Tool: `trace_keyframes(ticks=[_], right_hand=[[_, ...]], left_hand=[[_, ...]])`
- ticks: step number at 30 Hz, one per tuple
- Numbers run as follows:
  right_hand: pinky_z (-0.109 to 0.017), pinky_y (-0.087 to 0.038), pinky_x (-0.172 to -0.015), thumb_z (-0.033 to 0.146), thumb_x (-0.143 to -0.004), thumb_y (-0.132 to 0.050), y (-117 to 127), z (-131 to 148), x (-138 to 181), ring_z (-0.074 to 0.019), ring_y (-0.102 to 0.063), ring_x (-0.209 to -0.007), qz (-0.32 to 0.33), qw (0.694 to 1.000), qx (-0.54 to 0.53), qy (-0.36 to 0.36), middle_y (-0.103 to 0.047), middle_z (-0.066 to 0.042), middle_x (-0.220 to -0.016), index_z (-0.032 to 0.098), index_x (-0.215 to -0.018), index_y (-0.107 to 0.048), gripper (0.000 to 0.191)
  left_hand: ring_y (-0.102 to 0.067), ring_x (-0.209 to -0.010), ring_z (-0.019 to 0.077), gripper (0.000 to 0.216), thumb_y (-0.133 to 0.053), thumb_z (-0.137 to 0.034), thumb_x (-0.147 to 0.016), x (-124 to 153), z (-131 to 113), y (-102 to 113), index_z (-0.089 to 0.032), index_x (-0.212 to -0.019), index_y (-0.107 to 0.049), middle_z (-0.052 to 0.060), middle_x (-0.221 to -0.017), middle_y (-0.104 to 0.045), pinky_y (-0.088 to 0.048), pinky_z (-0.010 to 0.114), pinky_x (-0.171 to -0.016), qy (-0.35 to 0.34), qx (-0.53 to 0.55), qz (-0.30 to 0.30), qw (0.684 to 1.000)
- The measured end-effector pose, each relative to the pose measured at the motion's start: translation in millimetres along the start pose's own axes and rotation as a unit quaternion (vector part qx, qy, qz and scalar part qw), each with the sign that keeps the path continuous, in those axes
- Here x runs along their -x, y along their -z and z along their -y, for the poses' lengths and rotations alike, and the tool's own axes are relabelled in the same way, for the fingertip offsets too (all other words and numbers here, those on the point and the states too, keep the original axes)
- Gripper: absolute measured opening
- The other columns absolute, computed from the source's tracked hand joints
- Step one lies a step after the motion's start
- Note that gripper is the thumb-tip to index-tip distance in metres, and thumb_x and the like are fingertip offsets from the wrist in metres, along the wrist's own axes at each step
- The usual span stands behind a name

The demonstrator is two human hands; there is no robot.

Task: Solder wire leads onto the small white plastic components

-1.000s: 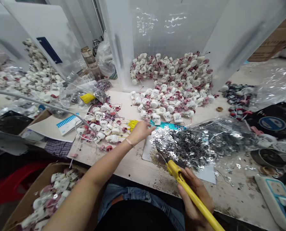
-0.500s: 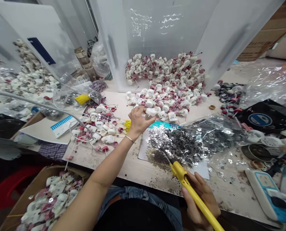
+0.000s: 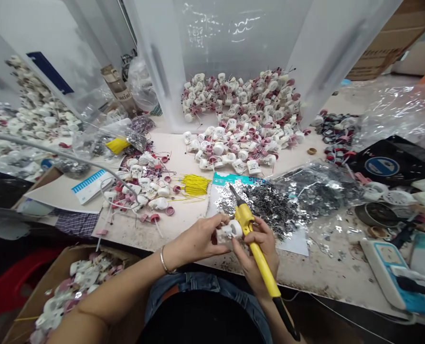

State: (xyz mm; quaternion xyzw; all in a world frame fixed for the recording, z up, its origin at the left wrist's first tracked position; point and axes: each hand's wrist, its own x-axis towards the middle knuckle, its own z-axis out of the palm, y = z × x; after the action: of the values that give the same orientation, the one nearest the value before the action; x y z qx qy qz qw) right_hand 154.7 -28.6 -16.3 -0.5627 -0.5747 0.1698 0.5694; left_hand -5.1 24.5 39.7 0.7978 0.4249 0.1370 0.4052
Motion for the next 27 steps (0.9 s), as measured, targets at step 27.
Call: trace_keyframes(ticks=[27], right_hand=[[-0.032,-0.058,-0.082,0.008,-0.077,-0.062,-8,-35,4,-0.0178,-0.063,-0.103,0.088,0.990,0.032,0.101,-0.049,-0.007,-0.123,0.019,-0.075,-0.054,0.014]], left_hand=[[-0.067,-0.069,0.0237,0.032,-0.058,-0.043,-0.087,40,21,-34,-0.015,-0.075,-0.066,0.008,-0.071,-0.069,-0.050,0.031,-0.066,0.065,-0.237,0.146,0.958]])
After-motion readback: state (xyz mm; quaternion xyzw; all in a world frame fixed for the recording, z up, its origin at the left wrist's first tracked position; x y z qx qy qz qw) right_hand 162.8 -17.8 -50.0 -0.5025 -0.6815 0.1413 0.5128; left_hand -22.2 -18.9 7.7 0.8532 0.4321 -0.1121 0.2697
